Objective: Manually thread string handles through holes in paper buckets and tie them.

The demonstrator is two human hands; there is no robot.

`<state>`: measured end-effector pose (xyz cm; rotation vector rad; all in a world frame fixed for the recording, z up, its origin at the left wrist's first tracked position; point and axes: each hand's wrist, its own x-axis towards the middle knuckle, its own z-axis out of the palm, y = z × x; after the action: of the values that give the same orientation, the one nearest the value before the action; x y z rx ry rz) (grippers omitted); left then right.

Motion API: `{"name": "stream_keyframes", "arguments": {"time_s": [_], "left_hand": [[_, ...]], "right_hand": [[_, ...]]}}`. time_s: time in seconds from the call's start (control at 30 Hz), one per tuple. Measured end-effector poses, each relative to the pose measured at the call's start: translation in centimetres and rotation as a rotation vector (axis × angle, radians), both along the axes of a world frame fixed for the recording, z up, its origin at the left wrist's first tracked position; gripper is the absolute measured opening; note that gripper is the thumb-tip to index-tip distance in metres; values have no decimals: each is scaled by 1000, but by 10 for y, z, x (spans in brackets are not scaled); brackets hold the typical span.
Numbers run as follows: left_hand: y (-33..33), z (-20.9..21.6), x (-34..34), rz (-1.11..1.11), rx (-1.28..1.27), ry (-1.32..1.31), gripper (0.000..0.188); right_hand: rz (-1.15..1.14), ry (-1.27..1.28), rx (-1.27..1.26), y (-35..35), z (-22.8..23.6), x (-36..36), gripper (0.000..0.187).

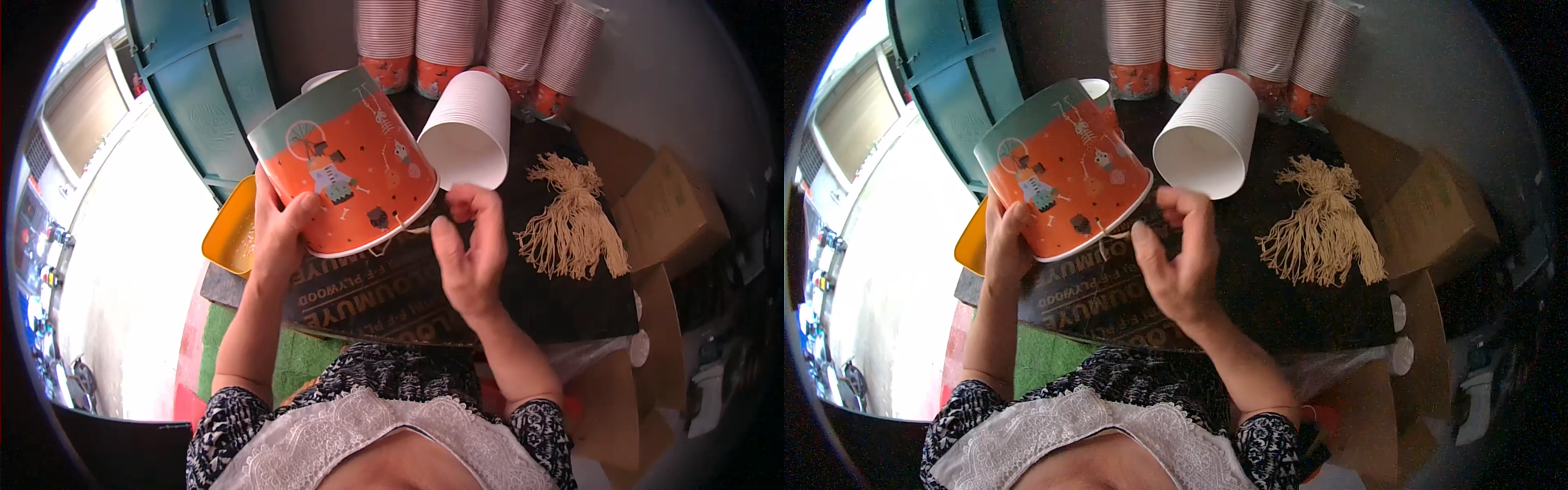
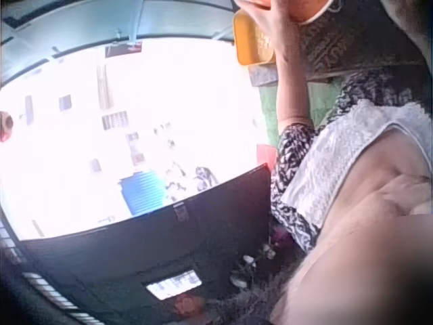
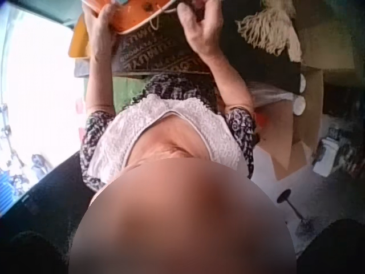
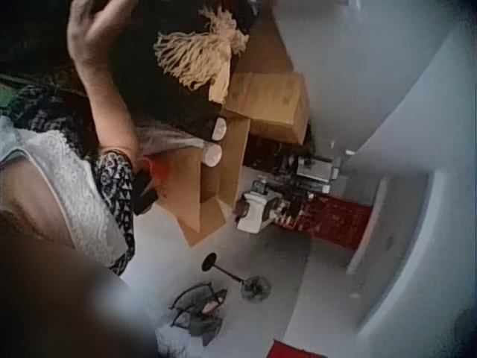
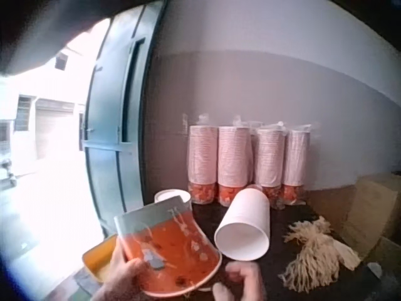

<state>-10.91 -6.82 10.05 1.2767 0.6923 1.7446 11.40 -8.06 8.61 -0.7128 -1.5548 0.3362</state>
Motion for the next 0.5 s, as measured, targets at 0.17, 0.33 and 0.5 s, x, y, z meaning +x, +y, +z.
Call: {"name": "stream_keyframes", "arguments": {"time_s": [0.17,0.33,0.5], "left_hand": [[5,16,-10,-82,-8,60,100],[13,31,-11,-98,40,150,101],[18,59,-19,-58,63,359,101]], "right_hand": [[372,-84,-260,34,29,20,92],[743,106,-461,51,45,10,91],[745,128,-385,59,49,-1,88]]}}
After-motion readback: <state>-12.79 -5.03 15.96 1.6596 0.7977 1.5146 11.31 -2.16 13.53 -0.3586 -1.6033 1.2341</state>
